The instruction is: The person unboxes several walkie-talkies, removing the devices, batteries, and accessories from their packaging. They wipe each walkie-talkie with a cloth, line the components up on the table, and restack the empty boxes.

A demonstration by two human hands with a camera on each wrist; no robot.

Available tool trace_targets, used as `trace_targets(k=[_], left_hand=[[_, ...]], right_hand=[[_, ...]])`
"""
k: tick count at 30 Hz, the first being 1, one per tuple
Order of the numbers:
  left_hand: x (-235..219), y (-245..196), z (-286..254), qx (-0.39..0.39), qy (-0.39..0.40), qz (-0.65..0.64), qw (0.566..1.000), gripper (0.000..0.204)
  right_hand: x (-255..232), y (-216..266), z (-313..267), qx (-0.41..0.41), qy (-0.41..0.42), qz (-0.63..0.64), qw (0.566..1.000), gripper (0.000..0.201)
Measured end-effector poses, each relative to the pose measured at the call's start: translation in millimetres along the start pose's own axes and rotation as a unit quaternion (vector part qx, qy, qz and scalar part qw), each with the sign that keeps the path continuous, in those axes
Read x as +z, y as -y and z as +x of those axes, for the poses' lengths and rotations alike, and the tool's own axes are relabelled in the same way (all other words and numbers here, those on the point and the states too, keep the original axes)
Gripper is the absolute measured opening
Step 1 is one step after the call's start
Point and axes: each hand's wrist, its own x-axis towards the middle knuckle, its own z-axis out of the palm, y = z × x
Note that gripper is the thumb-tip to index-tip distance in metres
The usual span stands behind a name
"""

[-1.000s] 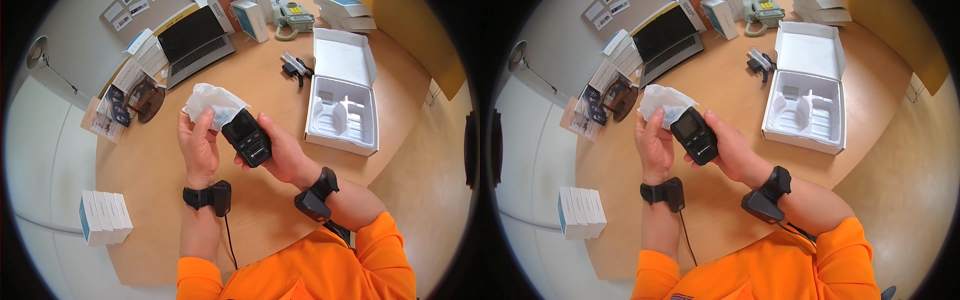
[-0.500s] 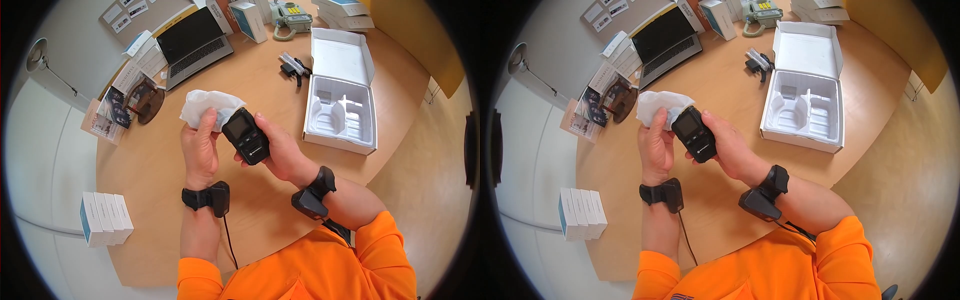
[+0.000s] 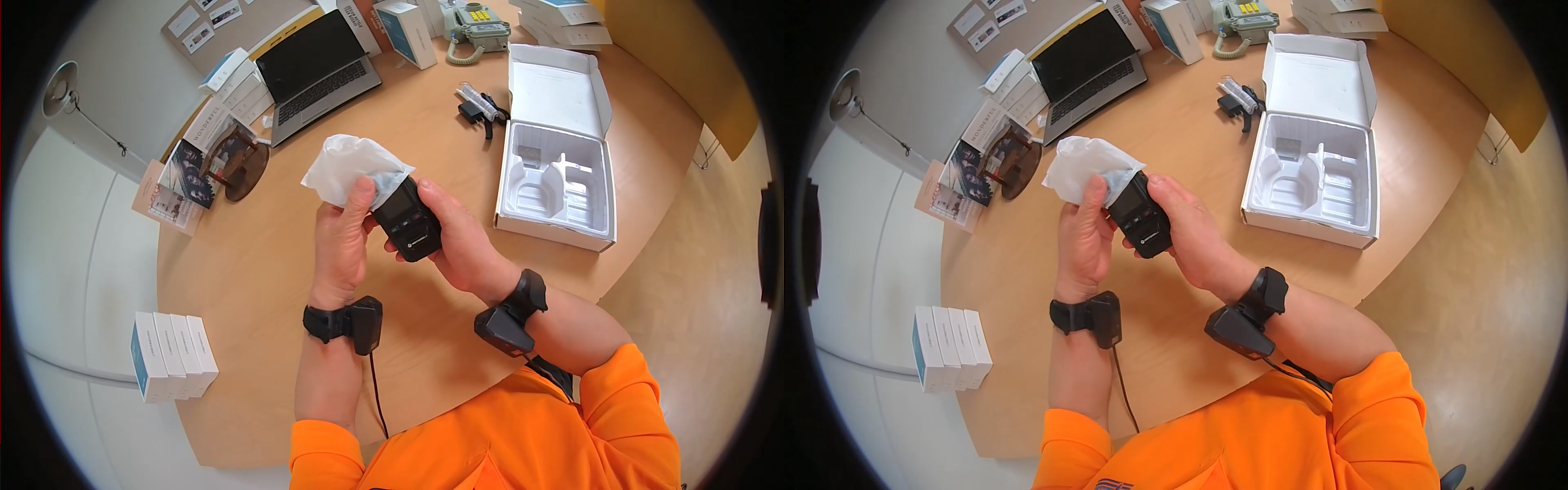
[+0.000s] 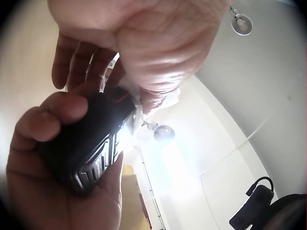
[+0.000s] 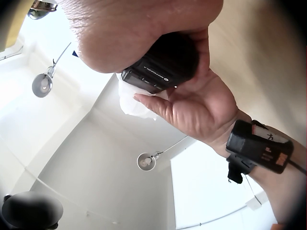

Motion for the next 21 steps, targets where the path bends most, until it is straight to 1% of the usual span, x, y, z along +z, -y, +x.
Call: trace_targets(k=[1, 7, 10, 13, 16, 19, 21], left_hand=[[0, 0, 0, -0.001, 0.007, 0.001, 1.0, 0.046], [7, 1, -1, 0.011, -0.023, 0.016, 1.0, 0.048], [11, 4, -1, 0.033, -0.035, 0.026, 0.999, 0.046], [12, 13, 3, 0.052, -0.073, 0.034, 0.995, 0.044], [19, 20, 3, 0.063, -0.148, 0.049, 0.986, 0.044], [18, 23, 0, 0.009, -0.126, -0.017, 0.992, 0.041], [21, 24, -1, 0.002, -0.106, -0.029, 0.994, 0.041]], right_hand=[[0, 0, 0, 0.005, -0.001, 0.004, 1.0, 0.05], [-1, 1, 1, 0.019, 0.015, 0.032, 0.999, 0.051], [-3, 0, 2, 0.019, 0.021, 0.034, 0.999, 0.053], [-4, -3, 2, -0.015, 0.014, 0.017, 1.0, 0.052], [-5, -10, 8, -0.061, -0.042, -0.002, 0.997, 0.052], [-6, -13, 7, -0.106, -0.061, -0.037, 0.992, 0.059], [-1, -10, 4, -0.125, -0.084, -0.107, 0.983, 0.065]])
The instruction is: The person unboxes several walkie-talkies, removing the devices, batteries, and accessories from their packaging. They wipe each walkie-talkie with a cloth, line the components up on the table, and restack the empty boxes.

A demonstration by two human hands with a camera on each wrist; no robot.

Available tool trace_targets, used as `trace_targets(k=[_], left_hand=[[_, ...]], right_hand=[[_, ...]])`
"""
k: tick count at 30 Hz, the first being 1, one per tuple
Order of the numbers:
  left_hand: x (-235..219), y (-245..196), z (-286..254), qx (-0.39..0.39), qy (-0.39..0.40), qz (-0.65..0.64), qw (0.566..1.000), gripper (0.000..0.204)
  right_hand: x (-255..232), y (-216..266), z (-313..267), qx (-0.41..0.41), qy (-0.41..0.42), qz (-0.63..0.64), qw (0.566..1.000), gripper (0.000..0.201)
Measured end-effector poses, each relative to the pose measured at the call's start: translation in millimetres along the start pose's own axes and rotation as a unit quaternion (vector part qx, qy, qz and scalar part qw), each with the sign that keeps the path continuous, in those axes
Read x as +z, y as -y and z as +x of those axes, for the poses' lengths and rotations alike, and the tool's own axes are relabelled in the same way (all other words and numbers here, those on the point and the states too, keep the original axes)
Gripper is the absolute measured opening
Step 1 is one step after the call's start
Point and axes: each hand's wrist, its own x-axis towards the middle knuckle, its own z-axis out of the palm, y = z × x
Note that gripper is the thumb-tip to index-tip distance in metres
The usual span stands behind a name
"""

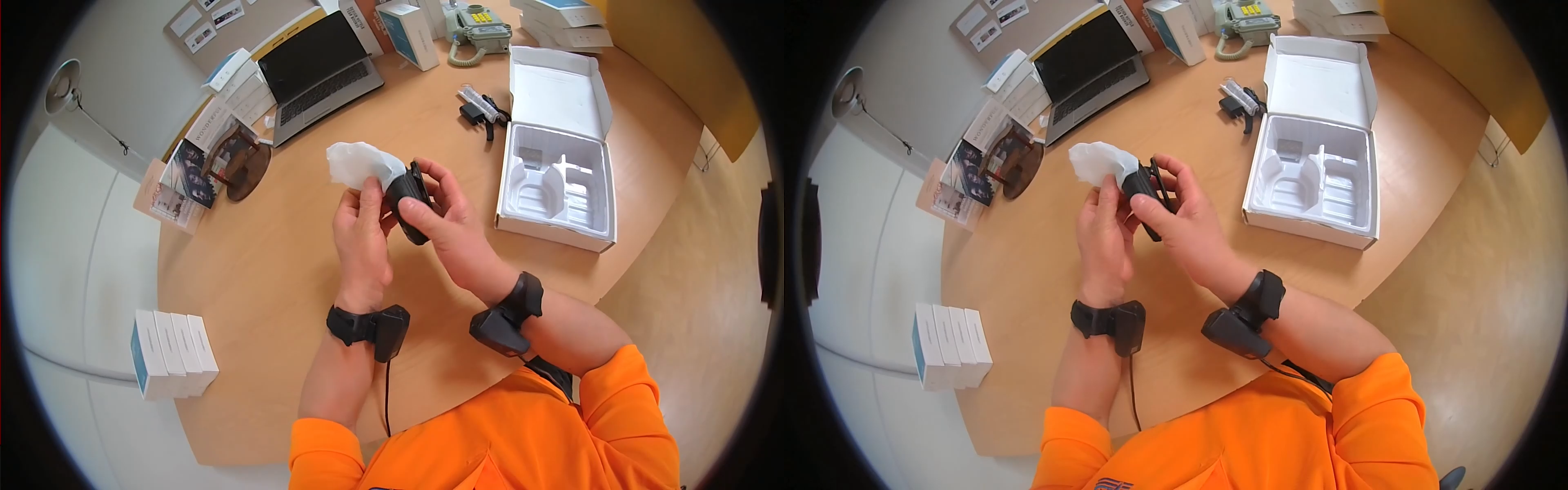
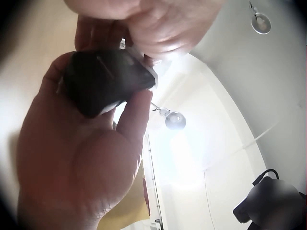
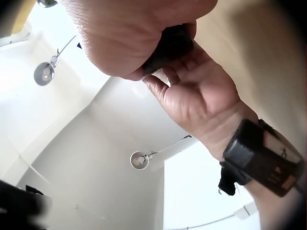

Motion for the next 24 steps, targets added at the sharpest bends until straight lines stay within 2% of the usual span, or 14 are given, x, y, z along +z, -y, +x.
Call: trace_targets(k=[5, 10, 13, 16, 19, 22, 23, 24], left_hand=[[4, 0, -5, -0.04, 0.081, -0.066, 0.994, 0.048], [13, -6, -12, -0.08, 0.13, -0.098, 0.983, 0.051], [15, -4, -12, -0.12, 0.115, -0.145, 0.975, 0.051], [8, -3, -9, -0.149, 0.126, -0.144, 0.97, 0.05], [-4, 0, 1, -0.158, 0.151, -0.115, 0.969, 0.055], [-20, 2, 10, -0.159, 0.138, -0.109, 0.971, 0.053], [-21, 0, 10, -0.164, 0.134, -0.109, 0.971, 0.052], [-24, 0, 11, -0.163, 0.143, -0.094, 0.972, 0.053]], right_hand=[[-1, -2, 0, -0.061, -0.034, -0.17, 0.983, 0.076], [-4, -7, 1, -0.179, -0.049, -0.365, 0.912, 0.076], [-4, -4, -1, -0.218, -0.046, -0.398, 0.89, 0.077], [-4, -1, -3, -0.21, -0.044, -0.42, 0.882, 0.071], [-7, 2, 1, -0.214, -0.017, -0.425, 0.88, 0.056], [-6, -1, 8, -0.139, -0.025, -0.283, 0.949, 0.044], [-8, 7, 8, -0.159, -0.033, -0.319, 0.934, 0.034], [-11, 12, 10, -0.159, -0.017, -0.311, 0.937, 0.032]])
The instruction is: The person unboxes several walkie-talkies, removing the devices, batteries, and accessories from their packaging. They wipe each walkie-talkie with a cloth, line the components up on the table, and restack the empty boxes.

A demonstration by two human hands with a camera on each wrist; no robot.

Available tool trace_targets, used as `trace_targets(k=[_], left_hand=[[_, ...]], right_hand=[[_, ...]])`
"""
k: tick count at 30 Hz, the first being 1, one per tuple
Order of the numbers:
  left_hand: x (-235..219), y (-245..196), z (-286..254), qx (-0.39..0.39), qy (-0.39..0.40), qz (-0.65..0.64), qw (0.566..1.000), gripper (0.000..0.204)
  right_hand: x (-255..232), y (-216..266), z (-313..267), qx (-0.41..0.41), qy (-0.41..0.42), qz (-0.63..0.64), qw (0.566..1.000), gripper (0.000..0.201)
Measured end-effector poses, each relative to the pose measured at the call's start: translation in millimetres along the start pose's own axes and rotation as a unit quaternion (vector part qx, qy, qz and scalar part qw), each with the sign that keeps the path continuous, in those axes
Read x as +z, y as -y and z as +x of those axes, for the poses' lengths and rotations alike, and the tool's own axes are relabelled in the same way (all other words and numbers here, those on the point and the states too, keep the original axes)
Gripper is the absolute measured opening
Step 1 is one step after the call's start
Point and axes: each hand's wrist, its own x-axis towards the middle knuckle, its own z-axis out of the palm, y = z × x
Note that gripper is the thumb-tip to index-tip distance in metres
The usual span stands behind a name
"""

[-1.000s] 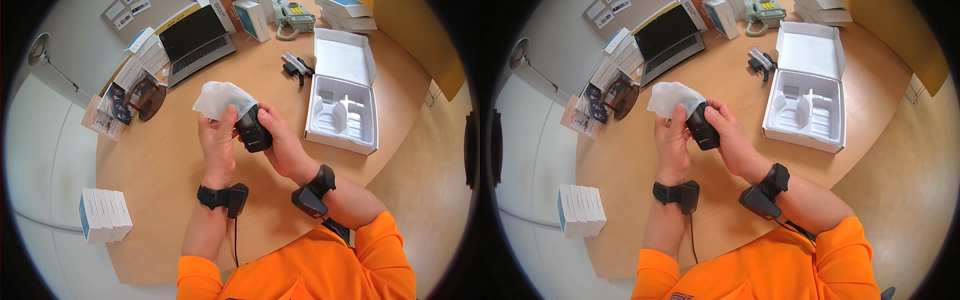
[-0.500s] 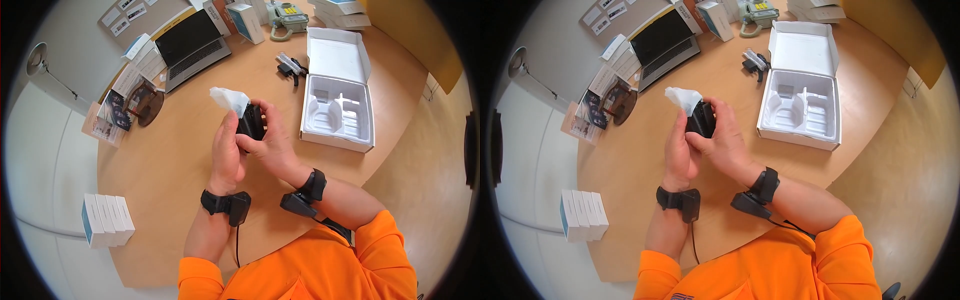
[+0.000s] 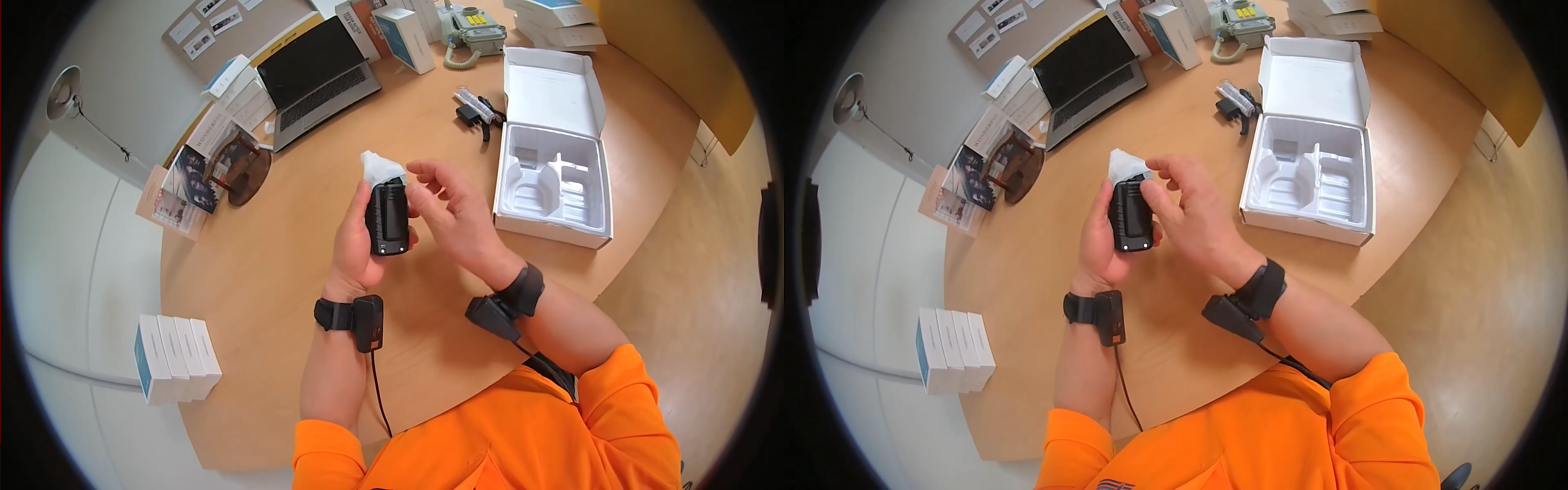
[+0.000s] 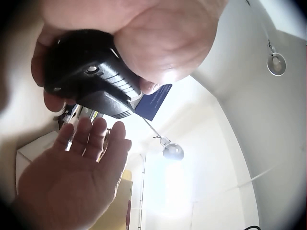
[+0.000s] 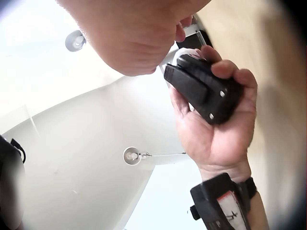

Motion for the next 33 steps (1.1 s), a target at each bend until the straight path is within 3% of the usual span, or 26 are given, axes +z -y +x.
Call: trace_targets(k=[3, 6, 11, 14, 21, 30, 33], left_hand=[[-4, 0, 1, -0.006, 0.024, 0.034, 0.999, 0.054], [-3, -2, 0, -0.022, 0.06, 0.038, 0.997, 0.057], [-14, -15, -12, -0.049, 0.108, 0.13, 0.984, 0.057], [-11, -23, -16, -0.071, 0.095, 0.21, 0.97, 0.056], [-4, -24, -18, -0.053, 0.062, 0.233, 0.969, 0.057], [7, -29, -18, -0.022, -0.006, 0.282, 0.959, 0.042], [12, -29, -18, -0.007, -0.023, 0.329, 0.944, 0.041]], right_hand=[[-10, 0, 9, 0.007, 0.034, 0.038, 0.999, 0.022], [-19, 9, 12, 0.018, 0.079, -0.017, 0.997, 0.02], [-20, 2, 15, 0.002, 0.079, -0.033, 0.996, 0.017], [-21, 3, 15, -0.004, 0.074, -0.048, 0.996, 0.015], [-18, 1, 15, 0.024, 0.058, 0.017, 0.998, 0.013], [-19, 12, 14, 0.025, 0.1, -0.034, 0.994, 0.012], [-16, 11, 12, 0.013, 0.069, -0.005, 0.998, 0.013]])
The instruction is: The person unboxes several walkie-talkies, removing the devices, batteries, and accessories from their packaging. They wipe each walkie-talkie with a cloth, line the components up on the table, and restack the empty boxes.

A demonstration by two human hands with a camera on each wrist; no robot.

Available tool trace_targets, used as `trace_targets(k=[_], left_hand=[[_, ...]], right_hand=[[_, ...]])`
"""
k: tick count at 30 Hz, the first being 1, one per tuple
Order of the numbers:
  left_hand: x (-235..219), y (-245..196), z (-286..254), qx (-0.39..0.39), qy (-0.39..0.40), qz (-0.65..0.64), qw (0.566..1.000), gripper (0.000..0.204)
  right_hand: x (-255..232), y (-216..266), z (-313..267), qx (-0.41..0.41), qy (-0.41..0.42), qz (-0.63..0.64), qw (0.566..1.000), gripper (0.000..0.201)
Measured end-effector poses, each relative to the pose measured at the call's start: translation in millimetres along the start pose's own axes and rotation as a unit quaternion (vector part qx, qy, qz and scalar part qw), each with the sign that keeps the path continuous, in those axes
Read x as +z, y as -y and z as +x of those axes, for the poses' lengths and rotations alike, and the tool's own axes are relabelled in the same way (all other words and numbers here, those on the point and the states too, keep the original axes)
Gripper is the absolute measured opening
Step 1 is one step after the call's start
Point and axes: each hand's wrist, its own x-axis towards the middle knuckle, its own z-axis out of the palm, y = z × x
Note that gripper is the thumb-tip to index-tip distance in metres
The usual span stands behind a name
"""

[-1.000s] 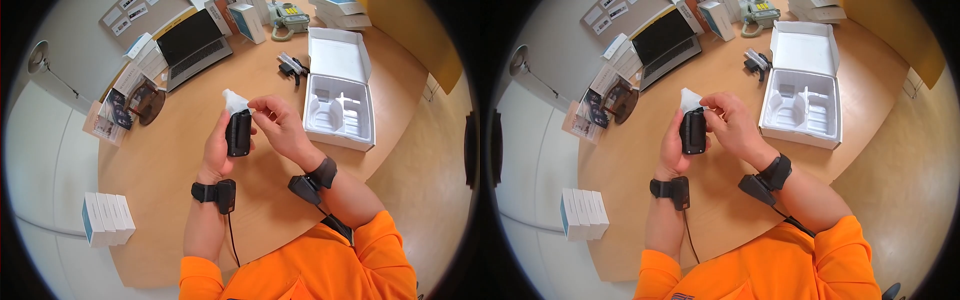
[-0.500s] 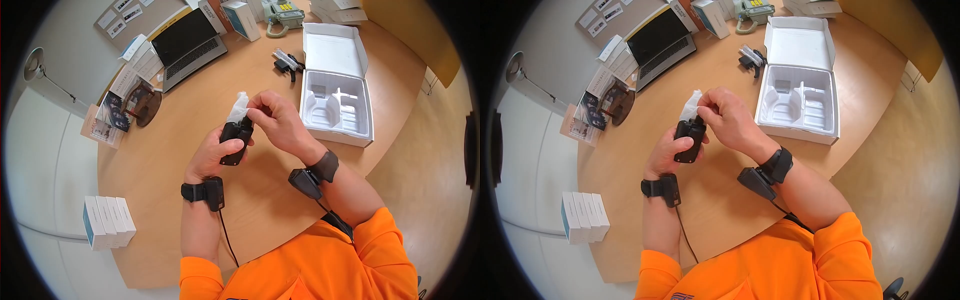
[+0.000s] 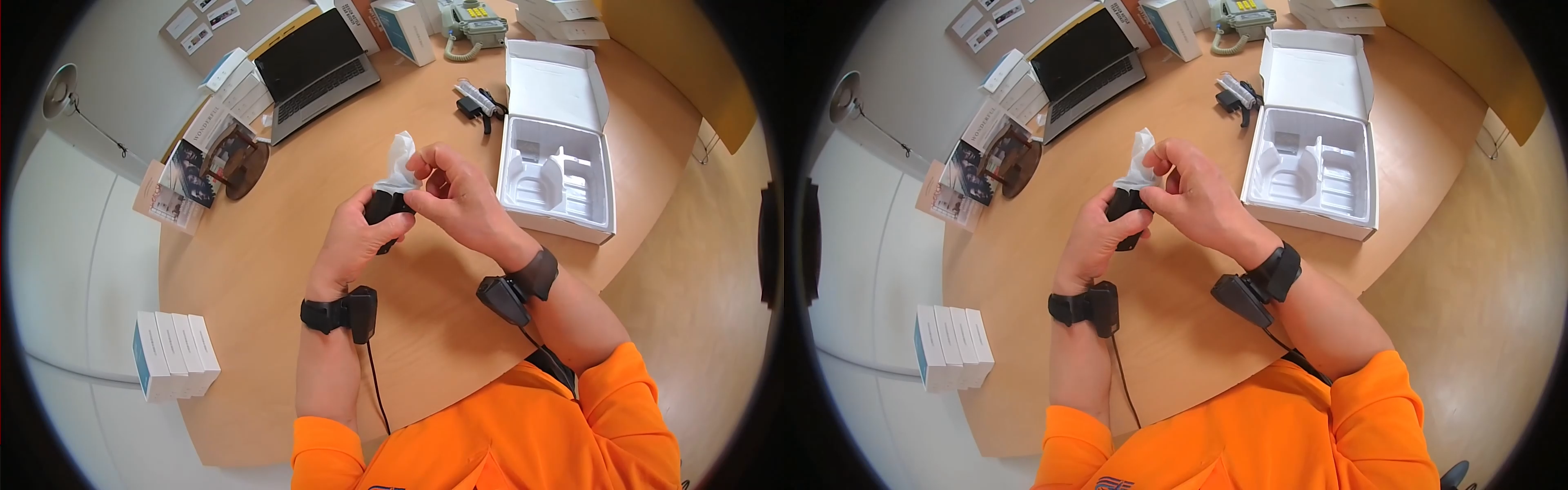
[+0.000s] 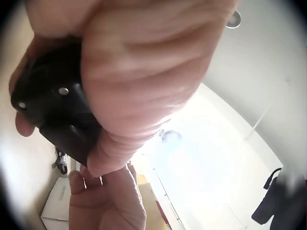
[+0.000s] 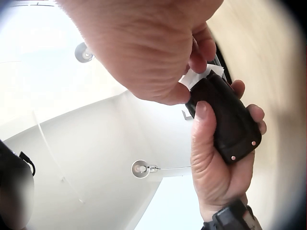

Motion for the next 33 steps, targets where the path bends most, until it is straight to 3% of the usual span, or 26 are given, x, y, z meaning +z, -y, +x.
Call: trace_targets(k=[5, 18, 26, 33], left_hand=[[3, 2, 1, 0.023, -0.026, 0.062, 0.997, 0.039], [-3, 9, 5, 0.022, -0.027, -0.004, 0.999, 0.039], [1, 6, 5, 0.022, -0.055, -0.057, 0.997, 0.038], [1, 11, 7, 0.072, -0.073, -0.073, 0.992, 0.06]], right_hand=[[-1, -11, 0, -0.035, 0.019, -0.063, 0.997, 0.011], [0, -10, -1, -0.035, 0.015, -0.064, 0.997, 0.011], [11, -19, -5, -0.087, 0.019, -0.11, 0.99, 0.007], [10, -18, -5, -0.088, 0.009, -0.052, 0.995, 0.011]])
